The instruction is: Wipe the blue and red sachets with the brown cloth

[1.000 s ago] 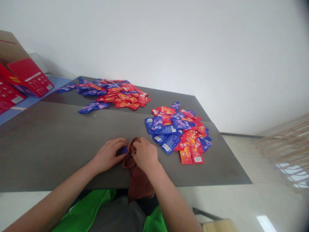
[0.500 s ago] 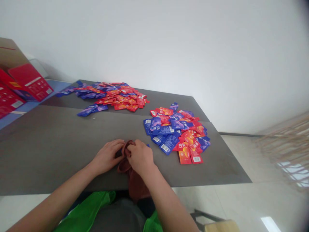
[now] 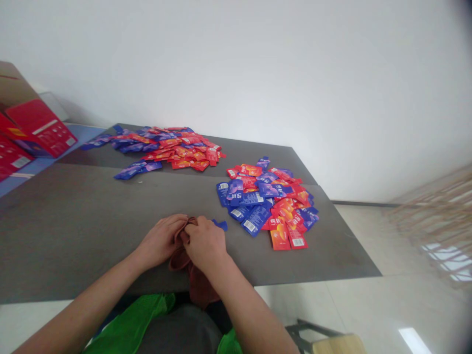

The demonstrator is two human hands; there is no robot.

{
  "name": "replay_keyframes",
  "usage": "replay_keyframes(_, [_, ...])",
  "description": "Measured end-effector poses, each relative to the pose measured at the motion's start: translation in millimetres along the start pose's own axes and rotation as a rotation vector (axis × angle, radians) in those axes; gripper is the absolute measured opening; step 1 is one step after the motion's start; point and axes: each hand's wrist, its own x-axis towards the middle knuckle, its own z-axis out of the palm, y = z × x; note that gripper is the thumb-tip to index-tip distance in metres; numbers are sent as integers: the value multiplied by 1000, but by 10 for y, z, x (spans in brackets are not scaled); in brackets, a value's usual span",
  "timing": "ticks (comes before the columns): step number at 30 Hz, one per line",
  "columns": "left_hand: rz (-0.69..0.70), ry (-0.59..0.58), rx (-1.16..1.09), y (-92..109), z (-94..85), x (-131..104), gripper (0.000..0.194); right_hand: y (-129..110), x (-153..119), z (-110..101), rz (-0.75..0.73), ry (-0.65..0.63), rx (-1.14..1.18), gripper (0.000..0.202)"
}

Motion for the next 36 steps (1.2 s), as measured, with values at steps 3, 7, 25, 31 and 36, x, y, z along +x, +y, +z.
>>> replay_keyframes(3, [24, -45, 19, 8, -15, 4, 35, 349, 24, 10, 245, 11, -55, 20])
replay_keyframes(7, [17, -46, 29, 10, -25, 19, 40, 556, -22, -172, 356, 62, -111, 19])
replay_keyframes(25, [18, -42, 26, 10, -19, 26, 39, 271, -40, -216, 138, 58, -107, 19])
replay_keyframes(31, [-19, 7, 20, -13, 20, 4, 38, -77, -34, 2, 3, -13, -31, 23])
replay_keyframes(36, [0, -59, 41, 36, -31, 26, 41, 507, -26, -86, 299, -12, -66, 22])
